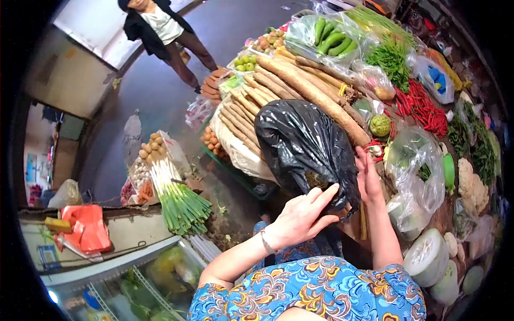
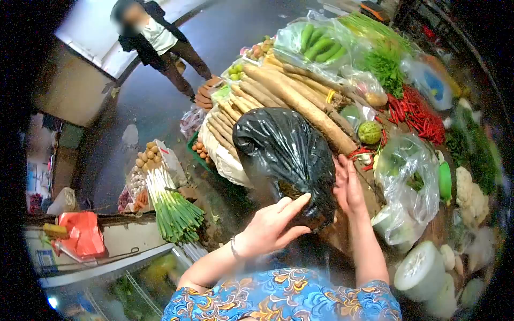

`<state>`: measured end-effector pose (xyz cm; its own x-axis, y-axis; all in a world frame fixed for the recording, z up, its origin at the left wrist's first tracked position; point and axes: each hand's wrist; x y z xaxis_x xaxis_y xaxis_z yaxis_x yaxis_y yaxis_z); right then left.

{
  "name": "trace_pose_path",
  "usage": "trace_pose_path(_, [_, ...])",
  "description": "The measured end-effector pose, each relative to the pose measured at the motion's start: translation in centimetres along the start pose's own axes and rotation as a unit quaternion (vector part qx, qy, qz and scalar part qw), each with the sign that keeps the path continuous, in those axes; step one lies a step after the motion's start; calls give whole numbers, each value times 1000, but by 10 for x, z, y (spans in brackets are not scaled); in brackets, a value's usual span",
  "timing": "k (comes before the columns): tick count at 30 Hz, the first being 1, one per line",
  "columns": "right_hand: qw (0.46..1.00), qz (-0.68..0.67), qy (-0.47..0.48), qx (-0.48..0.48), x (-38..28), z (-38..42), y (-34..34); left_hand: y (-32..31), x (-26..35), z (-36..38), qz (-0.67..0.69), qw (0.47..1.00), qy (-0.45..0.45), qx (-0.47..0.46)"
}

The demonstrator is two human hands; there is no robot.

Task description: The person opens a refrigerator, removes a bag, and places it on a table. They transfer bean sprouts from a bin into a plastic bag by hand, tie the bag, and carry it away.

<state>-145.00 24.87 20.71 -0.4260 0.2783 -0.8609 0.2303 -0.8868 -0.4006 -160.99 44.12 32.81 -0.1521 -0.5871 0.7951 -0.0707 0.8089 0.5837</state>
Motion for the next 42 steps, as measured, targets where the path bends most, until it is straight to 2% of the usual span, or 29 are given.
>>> trace_pose_path(1, [997,75,27,20,-22,13,-14,5,-5,0,5,1000,-3,-6])
trace_pose_path(3, [967,192,170,7,-52,29,-46,15,-12,-1,-10,997,-52,-52])
trace_pose_path(5, [970,134,180,-89,-78,45,-75,19,-18,-3,15,994,-91,-52])
trace_pose_path(6, [952,168,205,-152,-92,54,-91,23,-20,-4,16,992,-101,-76])
trace_pose_path(7, [932,176,203,-243,-99,57,-105,27,-20,-4,17,989,-110,-100])
trace_pose_path(10, [812,424,108,-385,-112,61,-142,47,-28,11,26,985,-87,-143])
trace_pose_path(11, [774,513,88,-362,-104,62,-144,55,-32,17,25,983,-58,-174])
trace_pose_path(13, [645,699,107,-288,-93,64,-141,69,-48,29,23,985,22,-170])
trace_pose_path(14, [612,751,75,-237,-88,62,-138,73,-60,36,31,986,46,-160])
trace_pose_path(15, [593,772,88,-212,-85,61,-133,75,-71,41,38,986,69,-149])
trace_pose_path(17, [578,791,104,-170,-82,58,-136,78,-77,44,107,985,36,-127])
trace_pose_path(19, [579,784,185,-121,-75,47,-136,82,-72,38,261,915,111,-286])
trace_pose_path(21, [603,755,235,-103,-77,28,-147,80,-68,30,247,902,64,-349])
trace_pose_path(23, [627,733,234,-124,-77,10,-155,74,-64,22,222,911,13,-348])
trace_pose_path(25, [681,661,276,-152,-71,-10,-162,88,-35,7,87,975,-33,-202])
trace_pose_path(26, [728,634,205,-162,-81,-9,-177,88,-34,-2,53,987,-113,-97])
trace_pose_path(27, [730,629,209,-168,-77,-17,-176,89,-32,-11,17,981,-193,6])
trace_pose_path(28, [761,559,254,-210,-69,-27,-172,93,-25,-17,11,977,-209,35])
trace_pose_path(29, [783,486,296,-250,-67,-35,-170,90,-27,-27,5,978,-207,38])
trace_pose_path(30, [796,475,258,-273,-76,-35,-176,85,-31,-40,5,977,-212,18])
trace_pose_path(31, [785,449,320,-282,-80,-38,-180,78,-37,-52,5,976,-216,-2])
trace_pose_path(33, [770,440,356,-294,-95,-44,-187,61,-64,-67,-122,977,-171,-45])
trace_pose_path(35, [720,536,383,-219,-118,-35,-186,65,-70,-64,-303,945,84,-90])
trace_pose_path(36, [707,568,386,-168,-125,-28,-186,71,-81,-56,-329,940,90,-21])
trace_pose_path(37, [729,556,369,-153,-126,-22,-185,78,-92,-48,-354,929,94,49])
trace_pose_path(39, [756,471,364,-273,-123,-9,-191,89,-90,-46,-275,947,163,45])
trace_pose_path(40, [746,422,359,-368,-108,-7,-194,86,-95,-41,-299,943,131,60])
trace_pose_path(41, [759,396,308,-416,-91,-2,-197,84,-102,-39,-324,938,96,75])
trace_pose_path(42, [729,432,303,-437,-76,-11,-191,87,-102,-38,-315,940,43,120])
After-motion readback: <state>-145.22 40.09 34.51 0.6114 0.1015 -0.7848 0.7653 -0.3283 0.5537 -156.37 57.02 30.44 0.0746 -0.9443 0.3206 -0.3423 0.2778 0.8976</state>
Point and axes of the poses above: each hand's wrist, its own z-axis away from the middle knuckle, its own y-axis out of the back of the hand, x = y × z, and after that the axes turned 3 degrees about y, right-handed
